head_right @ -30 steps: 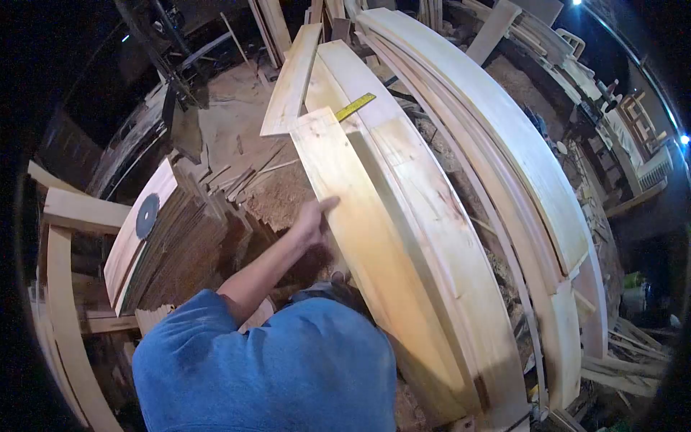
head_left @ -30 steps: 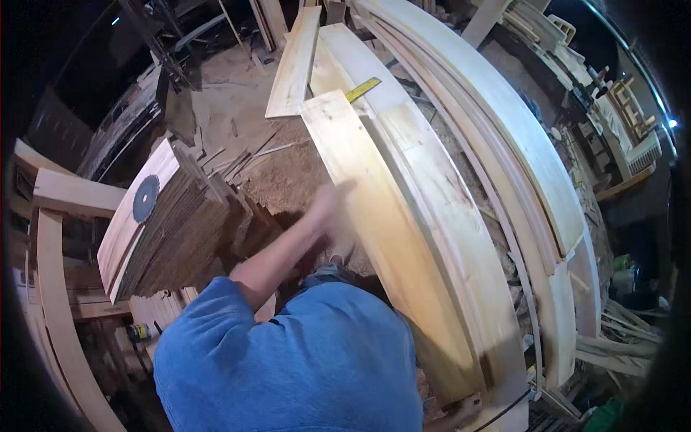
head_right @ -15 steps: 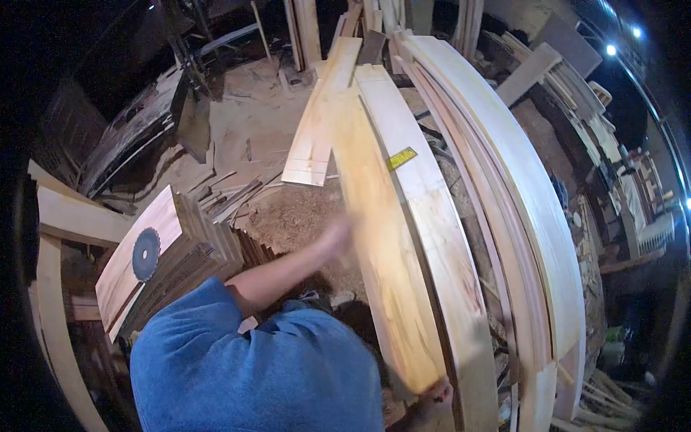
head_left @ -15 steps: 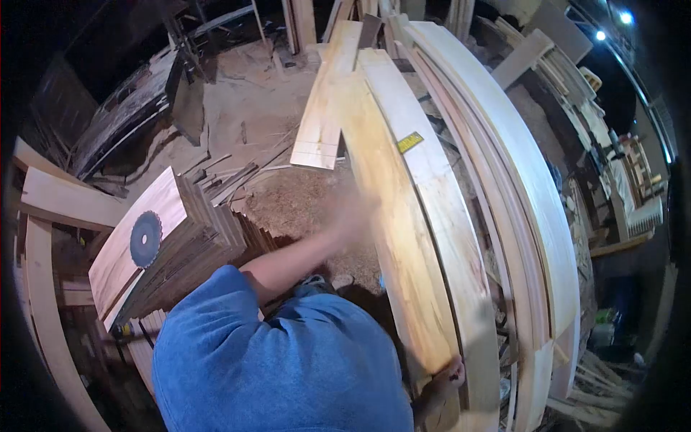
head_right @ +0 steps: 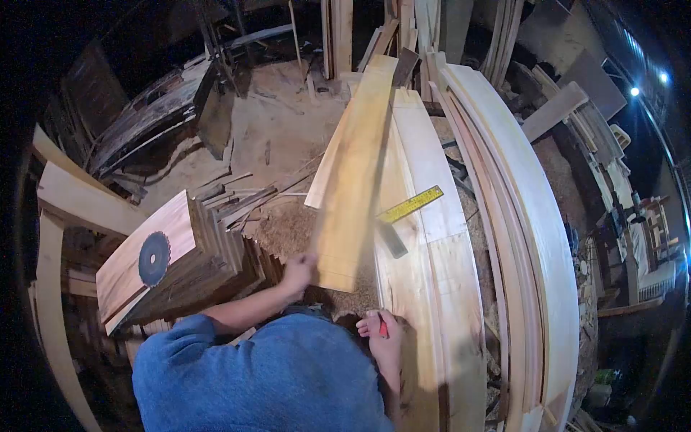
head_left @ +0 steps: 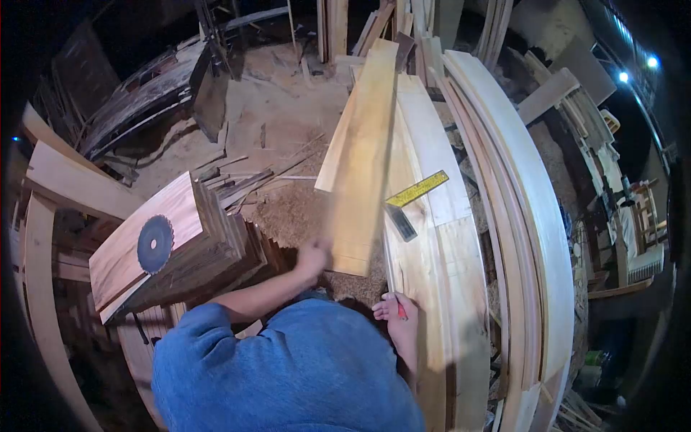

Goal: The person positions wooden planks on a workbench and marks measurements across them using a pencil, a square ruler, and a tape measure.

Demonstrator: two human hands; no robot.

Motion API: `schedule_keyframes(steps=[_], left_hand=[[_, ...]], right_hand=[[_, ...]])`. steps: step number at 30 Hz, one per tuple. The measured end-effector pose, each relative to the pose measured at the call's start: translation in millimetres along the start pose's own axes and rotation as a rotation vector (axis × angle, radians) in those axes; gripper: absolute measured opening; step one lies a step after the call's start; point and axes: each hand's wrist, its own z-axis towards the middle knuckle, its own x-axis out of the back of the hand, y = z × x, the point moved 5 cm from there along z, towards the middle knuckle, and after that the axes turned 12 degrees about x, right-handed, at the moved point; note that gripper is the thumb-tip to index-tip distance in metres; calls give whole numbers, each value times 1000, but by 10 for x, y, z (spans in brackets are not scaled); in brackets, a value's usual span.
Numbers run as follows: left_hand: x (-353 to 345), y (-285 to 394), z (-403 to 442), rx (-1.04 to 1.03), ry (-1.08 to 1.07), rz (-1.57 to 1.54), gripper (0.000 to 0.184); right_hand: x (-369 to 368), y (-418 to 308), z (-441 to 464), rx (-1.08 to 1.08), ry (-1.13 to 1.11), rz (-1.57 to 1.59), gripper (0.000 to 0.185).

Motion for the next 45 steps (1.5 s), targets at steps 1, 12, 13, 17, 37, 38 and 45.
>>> schedule_keyframes(steps=[1,12,13,17,37,38,45], left_hand=[[151,58,138,-55,46,-52,26],[196,1142,599,-493,731,543,33],[164,1217,605,-713,878,510,33],[236,1026,1843,-524,755,300,26],[-1903,396,-1172,-1258,-202,619,13],[-2052,158,-1546,-1328,-356,559,10],[-2481,-813,-3271,-1482,-840,687,28]], right_hand=[[-8,-26,16,72,-31,-46,23],[212,42,-174,195,162,-254,15],[227,81,-202,204,201,-225,14],[304,168,-370,104,293,-241,24],[1086,194,-2458,-13,765,-253,26],[1150,214,-2619,10,801,-258,26],[1635,619,-3964,13,1001,-468,25]])
